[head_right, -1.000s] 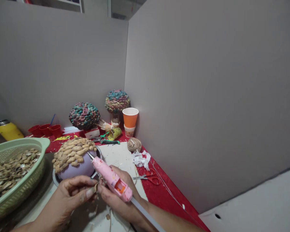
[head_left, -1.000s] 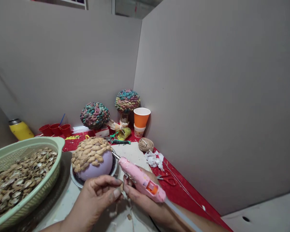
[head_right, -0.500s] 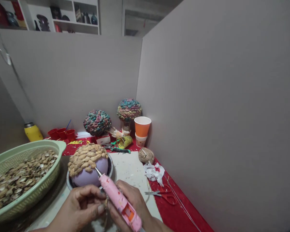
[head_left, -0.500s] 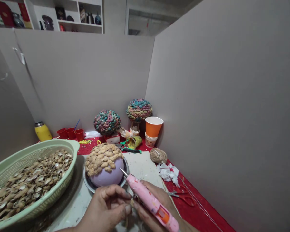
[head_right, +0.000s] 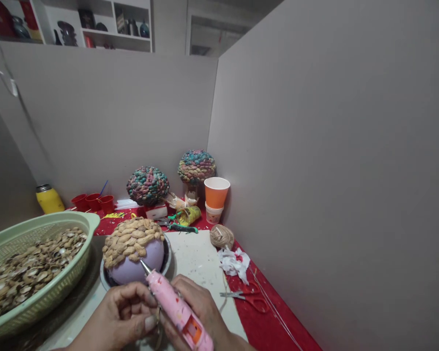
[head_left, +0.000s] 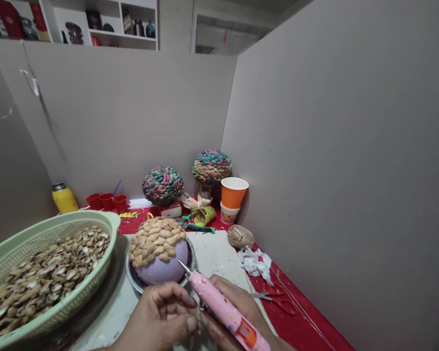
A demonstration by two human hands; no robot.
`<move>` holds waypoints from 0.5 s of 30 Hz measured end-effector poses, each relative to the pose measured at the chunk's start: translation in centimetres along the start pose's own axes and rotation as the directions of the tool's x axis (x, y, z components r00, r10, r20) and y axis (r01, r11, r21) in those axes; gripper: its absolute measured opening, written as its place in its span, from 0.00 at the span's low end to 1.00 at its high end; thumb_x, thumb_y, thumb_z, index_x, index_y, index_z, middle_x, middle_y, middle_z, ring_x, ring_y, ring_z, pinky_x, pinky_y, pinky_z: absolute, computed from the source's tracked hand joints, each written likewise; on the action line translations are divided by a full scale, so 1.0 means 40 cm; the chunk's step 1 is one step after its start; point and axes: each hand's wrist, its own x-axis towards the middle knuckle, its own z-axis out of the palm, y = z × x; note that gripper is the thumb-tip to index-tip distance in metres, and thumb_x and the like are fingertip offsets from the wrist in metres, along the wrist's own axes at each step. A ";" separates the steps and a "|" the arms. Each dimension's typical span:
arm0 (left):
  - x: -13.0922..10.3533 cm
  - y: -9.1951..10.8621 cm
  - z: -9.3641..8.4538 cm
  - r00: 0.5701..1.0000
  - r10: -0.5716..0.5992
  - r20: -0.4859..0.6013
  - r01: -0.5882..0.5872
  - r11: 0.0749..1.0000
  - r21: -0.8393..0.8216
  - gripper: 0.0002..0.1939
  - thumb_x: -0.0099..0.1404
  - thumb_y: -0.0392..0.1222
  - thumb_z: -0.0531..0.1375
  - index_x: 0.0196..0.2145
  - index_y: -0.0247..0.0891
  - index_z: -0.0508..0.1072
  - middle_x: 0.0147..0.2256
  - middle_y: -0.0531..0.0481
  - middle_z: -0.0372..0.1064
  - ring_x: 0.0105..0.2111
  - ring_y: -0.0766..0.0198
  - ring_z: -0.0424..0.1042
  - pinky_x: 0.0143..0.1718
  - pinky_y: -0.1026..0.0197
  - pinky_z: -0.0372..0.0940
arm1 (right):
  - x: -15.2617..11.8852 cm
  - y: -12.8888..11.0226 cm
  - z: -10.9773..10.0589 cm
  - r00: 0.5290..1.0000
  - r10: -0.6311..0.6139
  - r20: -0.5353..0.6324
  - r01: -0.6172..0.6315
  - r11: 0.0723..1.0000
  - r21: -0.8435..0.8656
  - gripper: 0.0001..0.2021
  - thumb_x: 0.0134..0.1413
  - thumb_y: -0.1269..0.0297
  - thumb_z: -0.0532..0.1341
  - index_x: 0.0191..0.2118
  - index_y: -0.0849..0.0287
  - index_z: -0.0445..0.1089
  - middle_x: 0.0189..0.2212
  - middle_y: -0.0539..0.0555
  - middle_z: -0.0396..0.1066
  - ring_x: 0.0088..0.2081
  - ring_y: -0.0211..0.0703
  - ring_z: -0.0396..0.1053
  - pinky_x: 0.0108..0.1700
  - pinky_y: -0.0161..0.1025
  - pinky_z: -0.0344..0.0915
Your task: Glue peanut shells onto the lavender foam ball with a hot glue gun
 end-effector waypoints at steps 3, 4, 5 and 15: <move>0.003 -0.001 -0.001 1.000 0.011 -0.023 -0.010 1.000 0.011 0.19 0.42 0.47 0.76 0.27 0.36 0.76 0.23 0.50 0.72 0.22 0.68 0.67 0.25 0.65 0.58 | -0.001 0.014 0.006 0.995 -0.096 -0.015 0.095 0.994 -0.054 0.05 0.50 0.65 0.61 0.30 0.54 0.62 0.25 0.49 0.66 0.24 0.40 0.64 0.27 0.35 0.60; 0.003 0.001 0.001 0.999 0.023 -0.030 -0.023 1.000 0.013 0.18 0.42 0.47 0.76 0.27 0.36 0.76 0.23 0.50 0.71 0.22 0.68 0.66 0.25 0.65 0.58 | -0.001 0.017 0.008 0.995 -0.098 -0.022 0.097 0.993 -0.061 0.06 0.50 0.65 0.60 0.29 0.54 0.61 0.24 0.48 0.65 0.23 0.39 0.63 0.26 0.35 0.59; 0.001 0.005 0.004 0.999 0.031 -0.034 -0.031 0.999 0.019 0.18 0.42 0.47 0.76 0.27 0.36 0.76 0.23 0.51 0.70 0.22 0.69 0.66 0.25 0.66 0.58 | -0.001 0.019 0.010 0.995 -0.091 -0.029 0.089 0.994 -0.071 0.07 0.50 0.64 0.60 0.28 0.54 0.60 0.23 0.47 0.63 0.22 0.38 0.61 0.25 0.35 0.59; -0.018 0.032 0.022 0.999 0.032 -0.034 -0.032 0.999 0.008 0.18 0.45 0.43 0.75 0.30 0.35 0.73 0.28 0.50 0.73 0.27 0.68 0.69 0.29 0.66 0.61 | -0.006 0.006 0.007 1.000 0.007 0.017 -0.006 0.995 -0.095 0.08 0.53 0.62 0.61 0.29 0.56 0.62 0.23 0.47 0.63 0.22 0.36 0.60 0.24 0.33 0.57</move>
